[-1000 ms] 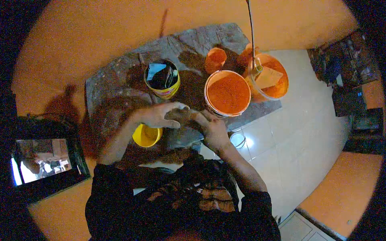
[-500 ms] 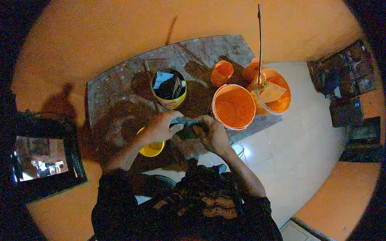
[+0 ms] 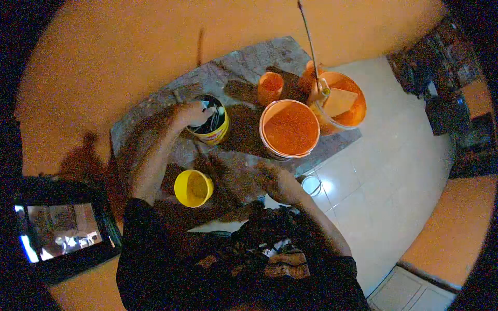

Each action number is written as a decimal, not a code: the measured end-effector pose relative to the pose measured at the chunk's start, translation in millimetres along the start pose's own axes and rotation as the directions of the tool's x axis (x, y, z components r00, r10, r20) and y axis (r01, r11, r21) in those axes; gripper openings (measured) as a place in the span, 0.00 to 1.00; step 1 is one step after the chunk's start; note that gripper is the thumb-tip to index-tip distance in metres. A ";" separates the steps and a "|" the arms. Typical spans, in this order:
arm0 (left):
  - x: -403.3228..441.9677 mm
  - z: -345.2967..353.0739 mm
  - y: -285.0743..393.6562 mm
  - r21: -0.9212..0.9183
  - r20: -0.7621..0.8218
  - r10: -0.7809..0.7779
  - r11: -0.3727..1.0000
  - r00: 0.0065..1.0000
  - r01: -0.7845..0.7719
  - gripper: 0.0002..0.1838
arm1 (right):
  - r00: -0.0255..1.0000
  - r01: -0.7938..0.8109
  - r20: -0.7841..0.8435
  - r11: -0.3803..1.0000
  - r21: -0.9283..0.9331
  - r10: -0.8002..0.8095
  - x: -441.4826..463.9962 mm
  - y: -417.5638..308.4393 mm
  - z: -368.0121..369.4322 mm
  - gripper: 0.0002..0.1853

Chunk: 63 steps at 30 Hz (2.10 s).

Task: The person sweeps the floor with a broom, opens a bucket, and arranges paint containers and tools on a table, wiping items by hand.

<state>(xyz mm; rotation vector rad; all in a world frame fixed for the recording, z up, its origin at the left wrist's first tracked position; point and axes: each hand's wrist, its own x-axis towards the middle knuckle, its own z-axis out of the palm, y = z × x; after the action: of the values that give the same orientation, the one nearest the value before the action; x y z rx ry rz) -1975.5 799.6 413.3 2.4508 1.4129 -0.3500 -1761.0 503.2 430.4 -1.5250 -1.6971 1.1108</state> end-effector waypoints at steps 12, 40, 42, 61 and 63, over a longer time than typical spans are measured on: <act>-1.5 12.0 -5.3 -0.199 -0.031 0.052 0.978 0.998 -0.057 0.35 | 0.962 -0.269 0.069 0.957 0.112 0.263 -45.7 24.5 1.6 0.20; 28.3 29.6 -19.2 0.007 0.129 0.134 0.991 0.983 -0.137 0.55 | 0.933 -0.348 0.089 0.937 -0.029 0.349 -78.1 64.1 21.5 0.21; 50.3 63.1 -31.4 -0.019 0.121 0.119 0.993 0.985 -0.118 0.59 | 0.938 -0.337 0.077 0.941 -0.018 0.337 -80.0 65.8 24.4 0.21; 23.8 27.5 -21.2 -0.530 -0.178 -0.130 0.848 0.975 0.016 0.18 | 0.907 -0.409 0.106 0.913 -0.005 0.407 -78.9 60.6 20.0 0.22; 17.7 17.9 -34.5 -0.573 -0.214 -0.037 0.814 0.976 -0.095 0.16 | 0.910 -0.405 0.103 0.914 0.015 0.401 -81.3 61.7 20.5 0.22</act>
<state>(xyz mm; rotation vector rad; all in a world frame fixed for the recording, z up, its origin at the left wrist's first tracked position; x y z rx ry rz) -1998.0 823.7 386.1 2.0292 1.3077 0.3338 -1735.4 419.0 374.8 -1.8800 -1.4457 1.4360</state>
